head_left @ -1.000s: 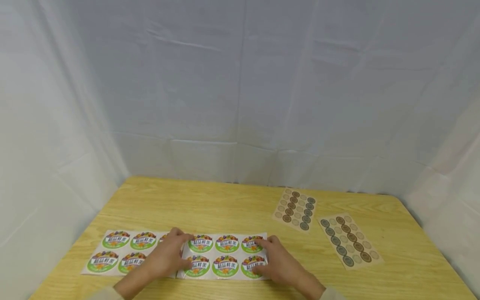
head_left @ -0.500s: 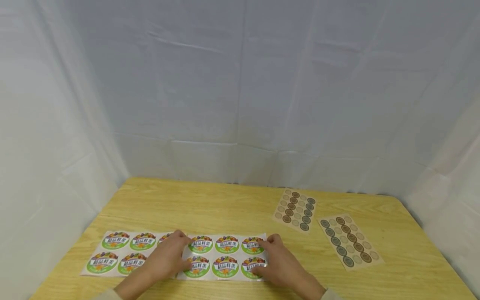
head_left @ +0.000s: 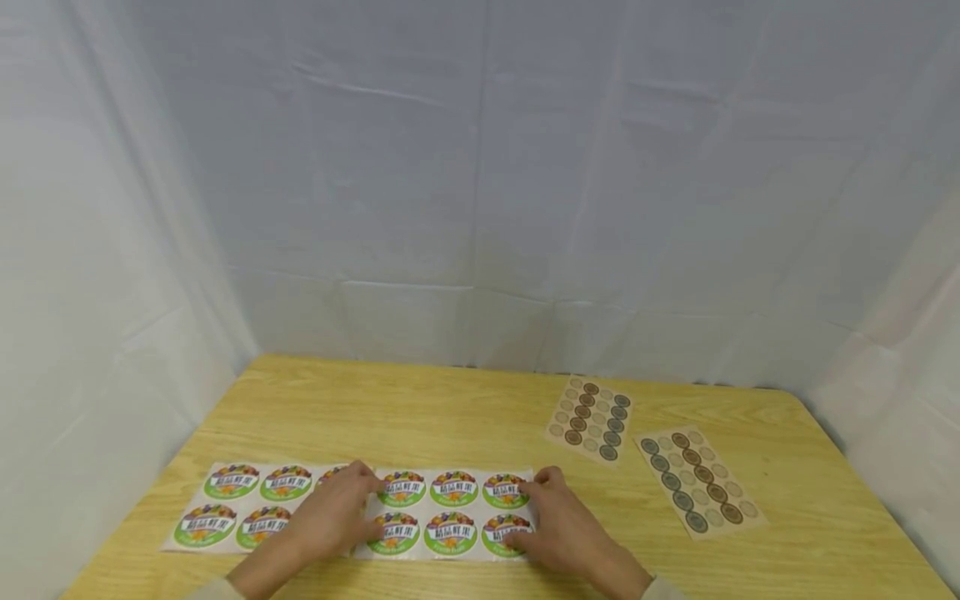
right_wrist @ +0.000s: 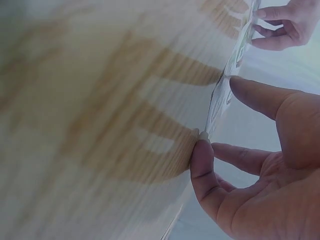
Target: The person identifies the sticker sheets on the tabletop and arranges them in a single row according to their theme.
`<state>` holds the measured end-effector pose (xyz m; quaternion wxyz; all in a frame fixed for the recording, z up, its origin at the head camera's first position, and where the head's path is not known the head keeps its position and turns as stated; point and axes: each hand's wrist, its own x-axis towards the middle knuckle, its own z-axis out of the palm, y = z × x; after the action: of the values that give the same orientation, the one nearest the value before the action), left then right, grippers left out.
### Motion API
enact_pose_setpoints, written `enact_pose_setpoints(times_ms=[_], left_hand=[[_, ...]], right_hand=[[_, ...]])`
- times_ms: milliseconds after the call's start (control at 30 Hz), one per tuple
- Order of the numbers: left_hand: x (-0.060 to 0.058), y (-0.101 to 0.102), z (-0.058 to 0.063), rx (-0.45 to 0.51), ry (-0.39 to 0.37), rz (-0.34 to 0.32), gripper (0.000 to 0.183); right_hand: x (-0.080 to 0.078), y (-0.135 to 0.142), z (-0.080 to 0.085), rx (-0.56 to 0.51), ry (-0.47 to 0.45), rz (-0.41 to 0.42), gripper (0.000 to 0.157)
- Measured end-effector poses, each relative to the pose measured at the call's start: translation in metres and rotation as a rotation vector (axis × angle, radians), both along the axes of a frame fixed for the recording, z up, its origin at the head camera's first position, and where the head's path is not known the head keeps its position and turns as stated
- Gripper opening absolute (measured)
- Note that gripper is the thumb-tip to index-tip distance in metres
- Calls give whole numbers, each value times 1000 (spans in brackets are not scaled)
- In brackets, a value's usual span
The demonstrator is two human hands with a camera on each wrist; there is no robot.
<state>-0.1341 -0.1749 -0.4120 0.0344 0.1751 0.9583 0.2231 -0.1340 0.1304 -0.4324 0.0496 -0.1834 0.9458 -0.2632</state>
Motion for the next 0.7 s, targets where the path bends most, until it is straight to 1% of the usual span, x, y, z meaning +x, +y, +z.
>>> enact_pose_setpoints(times_ms=[133,233,300,433,567,700], left_hand=[[2,0,-1,-23,13,-16,39],[5,1,-1,-43,47,-10,31],[7,2,0,-46,63,11,29],[11,6,2,-53,90,56,34],[13,11,4,-26,102,80,36],[11,14,6,64,95,74,36]], right_hand=[[0,1,1,-8,-36,-5,63],[-1,3,3,-35,-76,-1,62],[0,5,4,-53,-93,6,63],[0,10,5,-56,-89,14,62],[-1,19,6,-64,-85,-4,57],[-2,28,10,-116,-86,3,54]])
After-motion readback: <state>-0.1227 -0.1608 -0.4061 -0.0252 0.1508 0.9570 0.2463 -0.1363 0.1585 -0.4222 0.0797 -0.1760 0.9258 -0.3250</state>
